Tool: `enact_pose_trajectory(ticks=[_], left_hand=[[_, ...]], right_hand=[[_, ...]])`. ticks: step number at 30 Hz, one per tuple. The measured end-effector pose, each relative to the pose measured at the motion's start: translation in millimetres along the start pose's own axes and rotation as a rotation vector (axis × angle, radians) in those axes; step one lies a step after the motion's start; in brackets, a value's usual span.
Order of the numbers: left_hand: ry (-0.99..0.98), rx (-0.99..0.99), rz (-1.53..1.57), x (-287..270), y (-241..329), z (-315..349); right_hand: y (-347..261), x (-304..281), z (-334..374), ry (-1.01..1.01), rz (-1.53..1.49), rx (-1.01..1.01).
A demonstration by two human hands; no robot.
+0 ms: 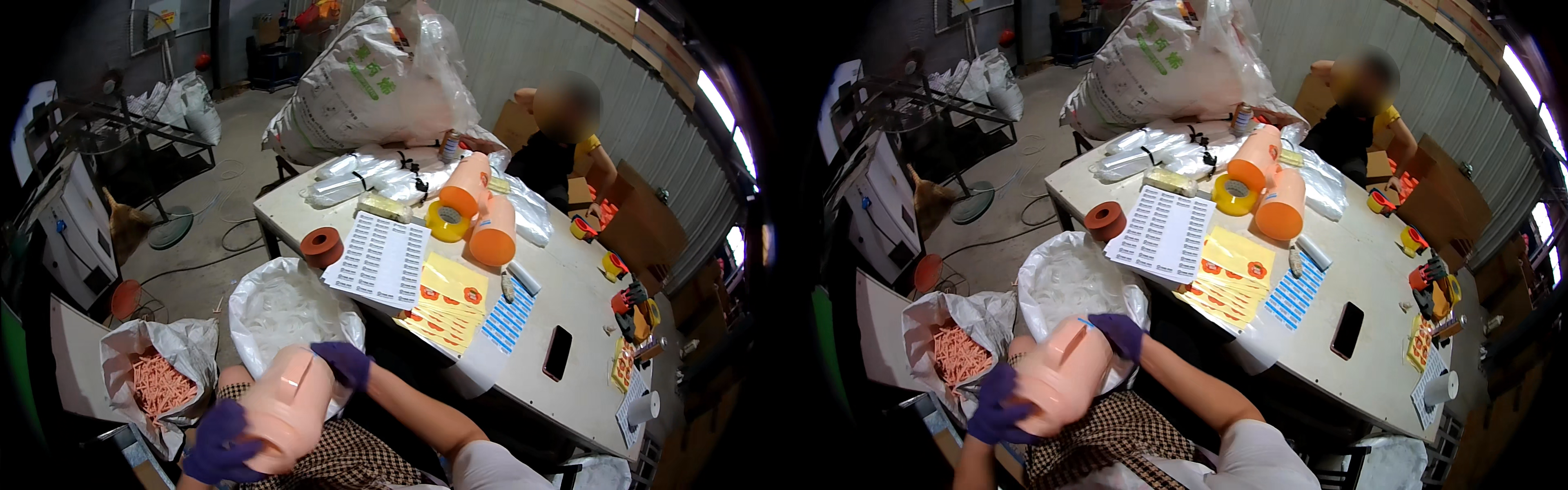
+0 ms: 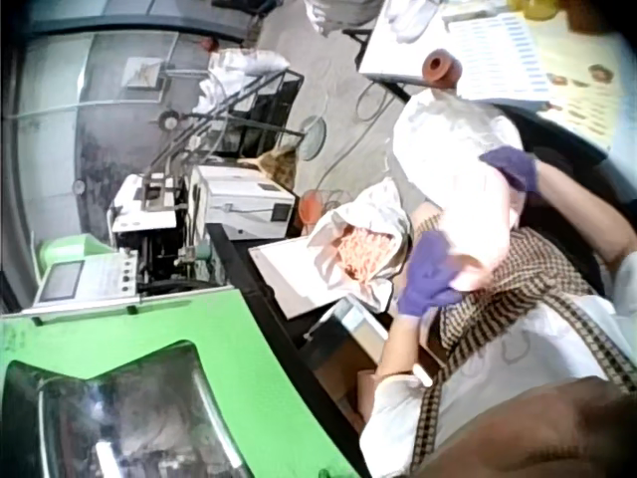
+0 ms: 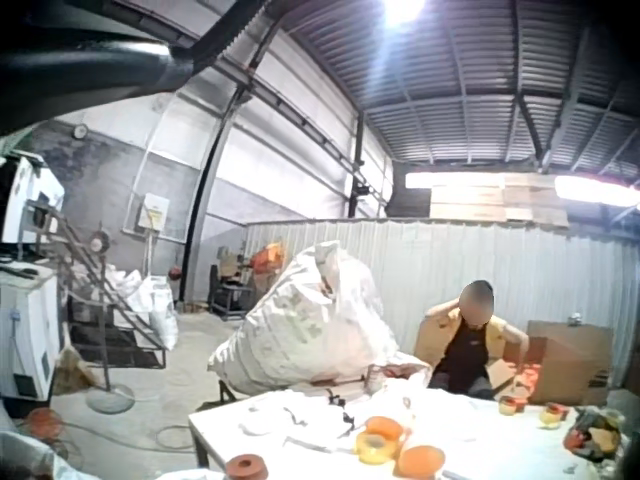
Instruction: The person picks up peach-colored plastic components from a box, applies stickers to their surface while holding them, and places the finished items on a table.
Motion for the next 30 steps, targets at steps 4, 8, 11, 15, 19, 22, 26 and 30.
enact_pose_trajectory(ticks=[4, 8, 11, 15, 19, 22, 26, 30], left_hand=[[0.737, -1.011, 0.757, -44, -38, -13], [0.332, -0.854, 0.605, 11, -92, -32], [0.221, -0.837, 0.57, 108, -121, -12], [0.162, -0.959, 0.649, 174, -145, 26], [0.211, -1.007, 0.56, 165, -150, 44], [0.222, -0.949, 0.461, 153, -144, 45], [0.326, -1.086, 0.622, 155, -143, 49], [0.229, -1.015, 0.511, 157, -142, 44]], right_hand=[[40, 1, 81, -0.297, 0.46, -0.091], [-6, -46, 146, 0.037, 0.675, -0.438], [-90, -126, 165, 0.824, 0.707, -0.627], [-184, -230, 155, 1.125, 1.02, -0.95], [-194, -291, 110, 1.13, 1.334, -0.828], [-191, -302, 99, 1.19, 1.232, -0.958], [-197, -303, 98, 1.245, 1.217, -0.893], [-203, -327, 90, 1.221, 0.942, -0.701]])
Point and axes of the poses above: each hand's wrist, its own z-axis away from the middle knuckle, its own x-axis out of the palm, y = z × x, the point moved 3 cm from there along -z, towards the middle knuckle, and after that the axes turned 11 degrees about y, right-handed, at the moved point
